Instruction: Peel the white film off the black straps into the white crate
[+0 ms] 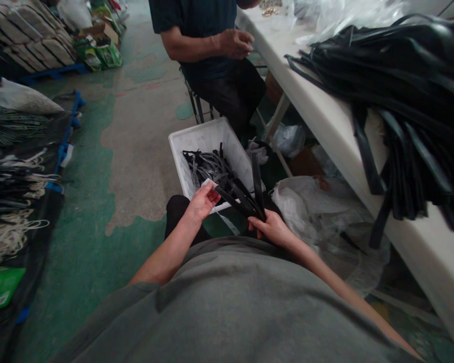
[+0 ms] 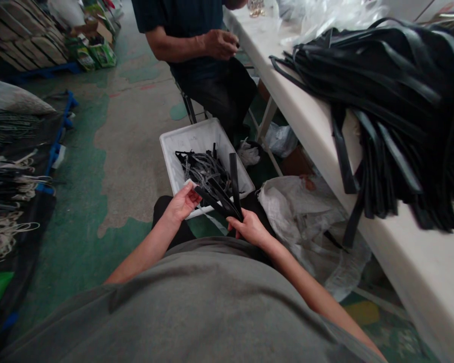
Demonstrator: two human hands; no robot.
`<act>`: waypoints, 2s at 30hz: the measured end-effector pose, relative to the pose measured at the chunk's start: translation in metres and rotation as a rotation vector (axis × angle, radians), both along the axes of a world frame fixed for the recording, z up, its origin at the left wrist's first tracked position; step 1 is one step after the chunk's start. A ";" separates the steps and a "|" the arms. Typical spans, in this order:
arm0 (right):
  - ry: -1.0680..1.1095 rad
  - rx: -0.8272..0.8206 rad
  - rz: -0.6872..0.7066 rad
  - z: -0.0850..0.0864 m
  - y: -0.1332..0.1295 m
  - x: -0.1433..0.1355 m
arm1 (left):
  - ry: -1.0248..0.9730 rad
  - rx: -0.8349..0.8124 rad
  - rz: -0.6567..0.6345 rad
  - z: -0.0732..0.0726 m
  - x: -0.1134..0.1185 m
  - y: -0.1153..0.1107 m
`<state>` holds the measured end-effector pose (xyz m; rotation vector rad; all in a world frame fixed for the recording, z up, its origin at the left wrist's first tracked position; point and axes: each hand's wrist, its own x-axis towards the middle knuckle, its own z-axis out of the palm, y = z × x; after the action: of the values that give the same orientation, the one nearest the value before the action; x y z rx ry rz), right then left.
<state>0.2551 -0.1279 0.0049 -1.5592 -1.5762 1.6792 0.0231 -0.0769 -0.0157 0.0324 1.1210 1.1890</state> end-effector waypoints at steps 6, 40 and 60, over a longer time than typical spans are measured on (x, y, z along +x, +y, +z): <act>-0.045 0.001 0.005 0.003 0.000 0.001 | 0.030 0.029 -0.007 -0.003 -0.002 -0.002; -0.059 0.158 0.007 -0.011 0.001 0.001 | 0.036 0.028 0.026 -0.013 0.000 0.002; -0.062 0.154 0.028 -0.011 0.001 -0.004 | -0.004 0.015 0.028 -0.009 0.002 0.000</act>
<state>0.2515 -0.1266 -0.0060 -1.5317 -1.7220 1.4976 0.0254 -0.0765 -0.0246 0.0258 1.1125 1.2217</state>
